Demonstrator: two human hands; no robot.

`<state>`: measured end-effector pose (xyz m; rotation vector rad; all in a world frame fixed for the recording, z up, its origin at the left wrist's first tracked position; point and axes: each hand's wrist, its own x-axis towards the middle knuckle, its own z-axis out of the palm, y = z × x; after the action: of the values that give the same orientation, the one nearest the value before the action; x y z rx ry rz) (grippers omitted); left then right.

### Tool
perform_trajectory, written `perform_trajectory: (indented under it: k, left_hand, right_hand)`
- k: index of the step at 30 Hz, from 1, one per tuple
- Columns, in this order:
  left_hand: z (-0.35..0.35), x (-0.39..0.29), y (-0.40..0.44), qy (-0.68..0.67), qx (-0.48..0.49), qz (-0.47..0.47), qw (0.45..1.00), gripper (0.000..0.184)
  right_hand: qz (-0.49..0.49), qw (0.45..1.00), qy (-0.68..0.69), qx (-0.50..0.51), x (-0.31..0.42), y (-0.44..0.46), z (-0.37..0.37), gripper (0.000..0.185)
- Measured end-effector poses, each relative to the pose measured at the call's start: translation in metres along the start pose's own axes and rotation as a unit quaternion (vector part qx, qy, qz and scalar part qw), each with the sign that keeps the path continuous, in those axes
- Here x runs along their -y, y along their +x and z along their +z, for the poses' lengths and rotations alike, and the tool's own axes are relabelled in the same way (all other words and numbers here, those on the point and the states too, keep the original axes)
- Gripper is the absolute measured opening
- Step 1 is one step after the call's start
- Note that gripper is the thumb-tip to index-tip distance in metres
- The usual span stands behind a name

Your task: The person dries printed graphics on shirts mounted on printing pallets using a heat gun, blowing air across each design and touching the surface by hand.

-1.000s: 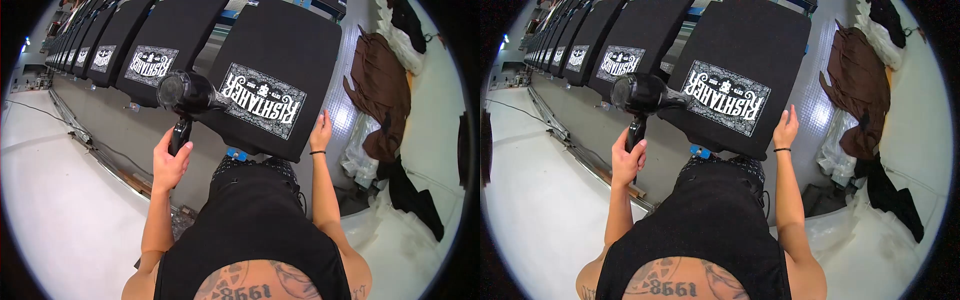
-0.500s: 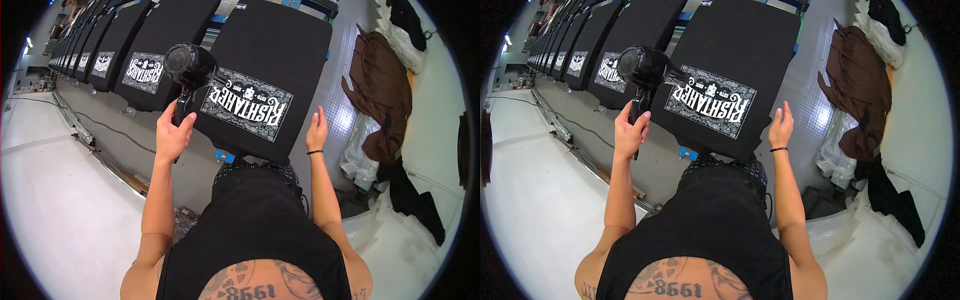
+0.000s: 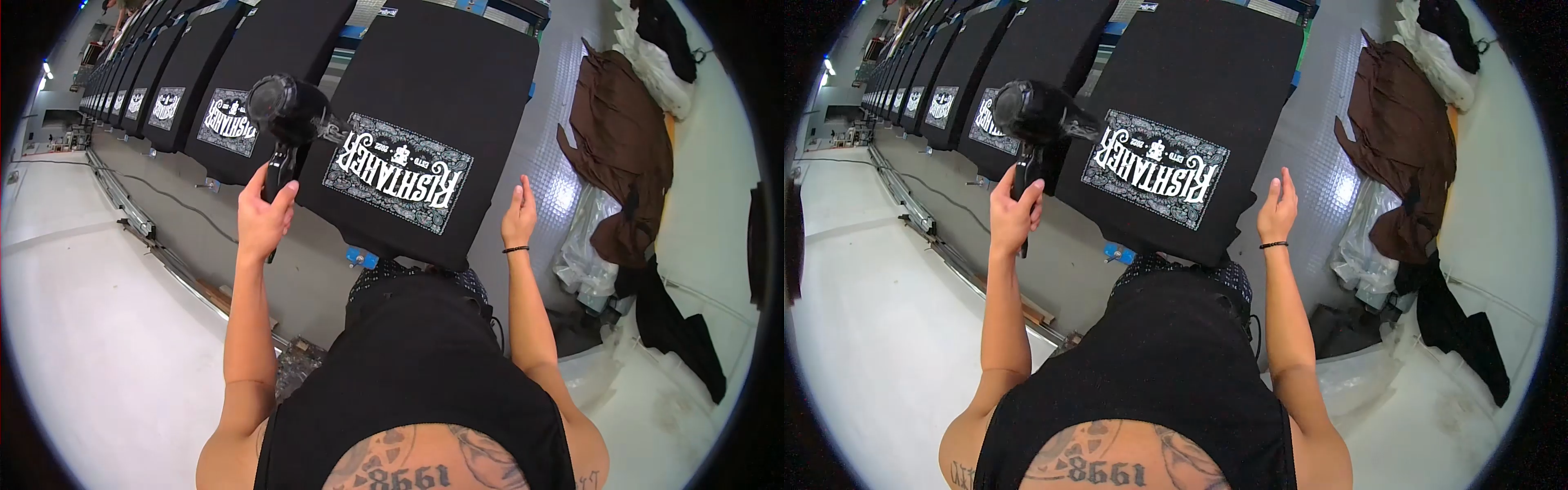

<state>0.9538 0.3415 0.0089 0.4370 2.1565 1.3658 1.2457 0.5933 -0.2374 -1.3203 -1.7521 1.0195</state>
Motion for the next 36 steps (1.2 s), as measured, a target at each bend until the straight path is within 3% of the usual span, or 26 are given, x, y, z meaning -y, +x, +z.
perform_trajectory:
  k: [5, 7, 13, 15, 36]
  left_hand:
    - [-0.013, 0.010, -0.027, -0.009, -0.008, -0.016, 1.000, 0.031]
    - [-0.007, 0.011, -0.034, -0.041, -0.013, -0.014, 0.999, 0.023]
    - [0.007, 0.011, -0.042, -0.043, -0.002, -0.012, 0.999, 0.030]
    - [0.004, 0.016, -0.051, -0.041, -0.006, -0.016, 0.999, 0.042]
    - [0.006, 0.018, -0.088, -0.052, -0.034, -0.037, 0.997, 0.045]
  right_hand:
    - [-0.004, 1.000, 0.009, 0.017, 0.001, 0.009, 0.010, 0.046]
    - [-0.014, 0.999, 0.025, 0.022, 0.006, 0.011, 0.014, 0.045]
    - [-0.030, 0.999, 0.018, 0.033, 0.011, 0.017, 0.020, 0.044]
    - [-0.036, 0.998, 0.031, 0.035, 0.009, 0.018, 0.020, 0.044]
    - [-0.044, 0.996, 0.032, 0.065, 0.006, 0.011, 0.017, 0.047]
